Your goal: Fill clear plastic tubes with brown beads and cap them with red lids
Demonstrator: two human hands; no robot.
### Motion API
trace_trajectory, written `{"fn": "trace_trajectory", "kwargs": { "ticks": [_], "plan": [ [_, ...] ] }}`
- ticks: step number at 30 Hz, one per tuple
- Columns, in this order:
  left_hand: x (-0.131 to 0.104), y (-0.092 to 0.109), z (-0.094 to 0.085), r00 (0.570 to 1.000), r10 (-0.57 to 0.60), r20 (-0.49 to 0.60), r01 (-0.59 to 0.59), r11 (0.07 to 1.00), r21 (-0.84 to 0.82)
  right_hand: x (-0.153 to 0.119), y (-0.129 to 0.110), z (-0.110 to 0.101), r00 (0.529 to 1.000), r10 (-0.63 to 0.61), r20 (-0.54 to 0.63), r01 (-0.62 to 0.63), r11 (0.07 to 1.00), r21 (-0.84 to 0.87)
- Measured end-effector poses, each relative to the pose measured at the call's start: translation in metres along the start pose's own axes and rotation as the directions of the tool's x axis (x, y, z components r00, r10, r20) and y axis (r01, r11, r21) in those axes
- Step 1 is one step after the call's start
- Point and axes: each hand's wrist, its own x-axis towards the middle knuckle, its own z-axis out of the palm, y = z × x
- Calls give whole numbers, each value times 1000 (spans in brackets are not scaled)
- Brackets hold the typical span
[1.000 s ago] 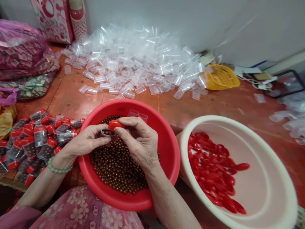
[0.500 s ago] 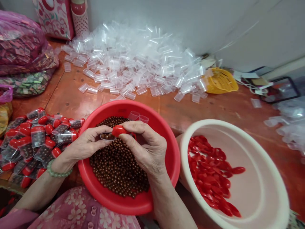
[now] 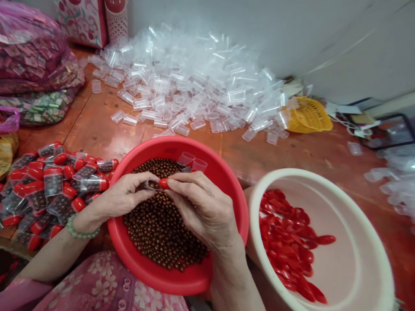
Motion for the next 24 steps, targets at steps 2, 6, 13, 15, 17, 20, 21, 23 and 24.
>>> {"fn": "trace_trajectory", "kwargs": {
  "ticks": [2, 6, 13, 15, 17, 20, 21, 23, 24],
  "plan": [
    [1, 1, 0, 1000, -6, -18, 5, 999, -48, -3, 2, -4, 999, 21, -31, -22, 999, -23],
    [2, 6, 0, 998, -53, -19, 49, 982, -180, -8, 9, -1, 984, 111, -143, -103, 993, 59],
    [1, 8, -2, 987, -101, 125, 147, 881, -450, -2, 2, 29, 893, 366, -263, -273, 903, 330],
    [0, 6, -1, 988, -69, 139, 128, 869, -478, 0, -2, 35, 901, 366, -233, -273, 895, 352],
    [0, 5, -1, 989, -49, 140, 112, 869, -482, 1, -4, 38, 904, 367, -218, -274, 891, 363],
    [0, 5, 0, 990, -55, 133, 111, 881, -459, 0, -4, 39, 898, 378, -225, -283, 888, 363],
    [0, 5, 0, 990, -55, 132, 109, 889, -446, -1, -4, 39, 898, 377, -228, -282, 889, 360],
    [-1, 5, 0, 991, -49, 124, 95, 912, -398, -2, -3, 40, 900, 363, -241, -269, 898, 347],
    [-1, 4, 0, 992, -47, 115, 86, 929, -361, -2, -2, 41, 900, 360, -248, -266, 901, 343]
  ]
}}
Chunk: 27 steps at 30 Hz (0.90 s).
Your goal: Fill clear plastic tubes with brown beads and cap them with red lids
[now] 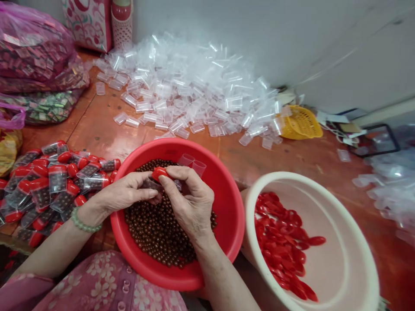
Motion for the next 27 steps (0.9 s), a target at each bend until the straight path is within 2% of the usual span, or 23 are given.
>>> {"fn": "trace_trajectory", "kwargs": {
  "ticks": [4, 10, 14, 18, 20, 22, 24, 27],
  "plan": [
    [-1, -3, 0, 999, 24, -48, -15, 984, 178, -1, 4, 2, 998, 63, -13, -63, 998, 21],
    [1, -5, -2, 1000, -4, 5, 3, 999, 32, -4, 8, 1, 1000, -17, -21, 19, 996, 83],
    [1, -3, -2, 999, -20, 34, 19, 999, 37, -4, 7, 1, 1000, 13, 4, -14, 998, 64],
    [0, 0, 0, 1000, -19, 10, 18, 999, 39, -3, 6, 1, 998, 62, 28, -63, 998, 25],
    [0, -1, -1, 1000, -17, 2, 17, 999, 35, -4, 7, 0, 999, 47, 26, -46, 999, -21],
    [0, -3, -2, 1000, -2, 11, 2, 1000, -5, -6, 9, -1, 998, -19, 56, 25, 995, -98],
    [1, -5, -3, 999, 32, 5, -32, 997, -66, -6, 11, -2, 979, -134, 156, 164, 967, -195],
    [2, -7, -5, 998, 55, -25, -58, 989, -140, -3, 13, -2, 894, -290, 343, 412, 832, -371]
  ]
}}
